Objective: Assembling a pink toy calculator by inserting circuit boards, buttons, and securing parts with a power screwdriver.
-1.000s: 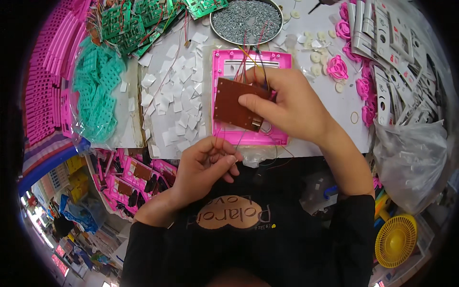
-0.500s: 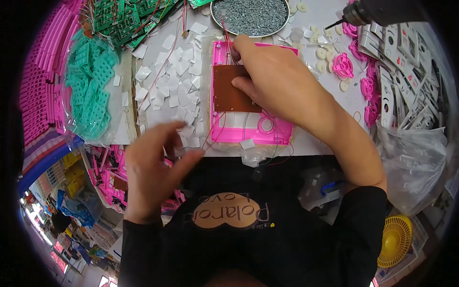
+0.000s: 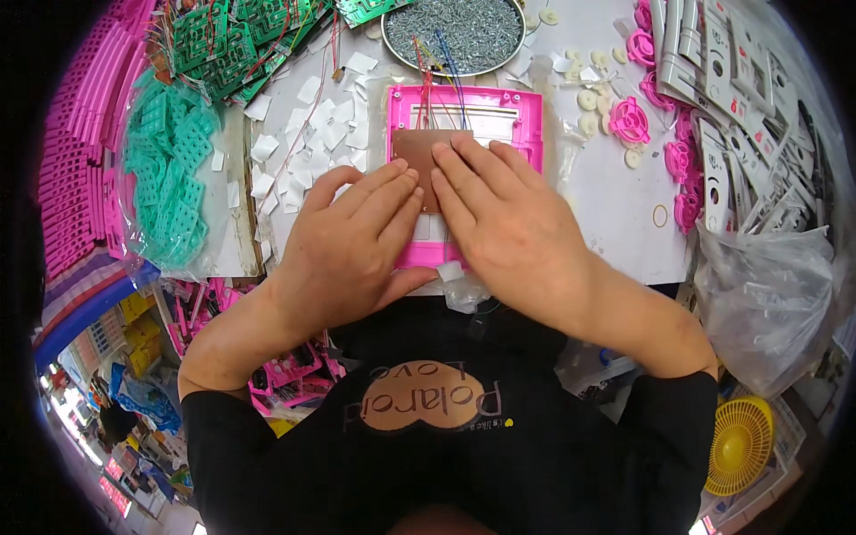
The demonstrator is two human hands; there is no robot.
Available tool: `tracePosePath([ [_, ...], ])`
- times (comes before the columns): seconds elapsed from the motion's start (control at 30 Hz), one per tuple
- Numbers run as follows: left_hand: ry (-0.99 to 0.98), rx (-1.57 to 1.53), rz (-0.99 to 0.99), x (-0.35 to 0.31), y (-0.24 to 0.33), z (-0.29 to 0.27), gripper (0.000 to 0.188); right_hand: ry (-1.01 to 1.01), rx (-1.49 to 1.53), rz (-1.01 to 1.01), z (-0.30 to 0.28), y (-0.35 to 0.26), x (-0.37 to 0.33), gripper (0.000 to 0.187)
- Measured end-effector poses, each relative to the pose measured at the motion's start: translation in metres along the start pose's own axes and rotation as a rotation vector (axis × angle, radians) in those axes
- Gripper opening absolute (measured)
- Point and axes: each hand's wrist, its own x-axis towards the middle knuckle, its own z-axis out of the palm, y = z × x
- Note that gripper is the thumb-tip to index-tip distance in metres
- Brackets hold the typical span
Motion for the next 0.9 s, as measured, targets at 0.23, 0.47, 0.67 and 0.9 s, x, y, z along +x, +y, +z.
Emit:
tracePosePath([
  [0.23, 0.000, 0.007, 0.029, -0.003, -0.004, -0.001, 0.067, -0.095, 0.032, 0.073, -0.004, -0.007, 0.010, 0.058],
  [0.47, -0.043, -0.016, 0.057, 0.009, -0.015, -0.006, 0.066, -0.156, 0.061, 0.107, -0.009, -0.013, 0.004, 0.064],
  [0.67, -0.129, -0.288, 0.097, 0.029, -0.039, -0.027, 0.043, -0.071, 0.061, 0.083, 0.003, -0.011, -0.007, 0.062],
  [0.9, 0.164, 0.082, -0.055, 0.138, -0.132, -0.007, 0.012, -0.011, 0.166, -0.004, 0.005, 0.003, 0.002, 0.057],
])
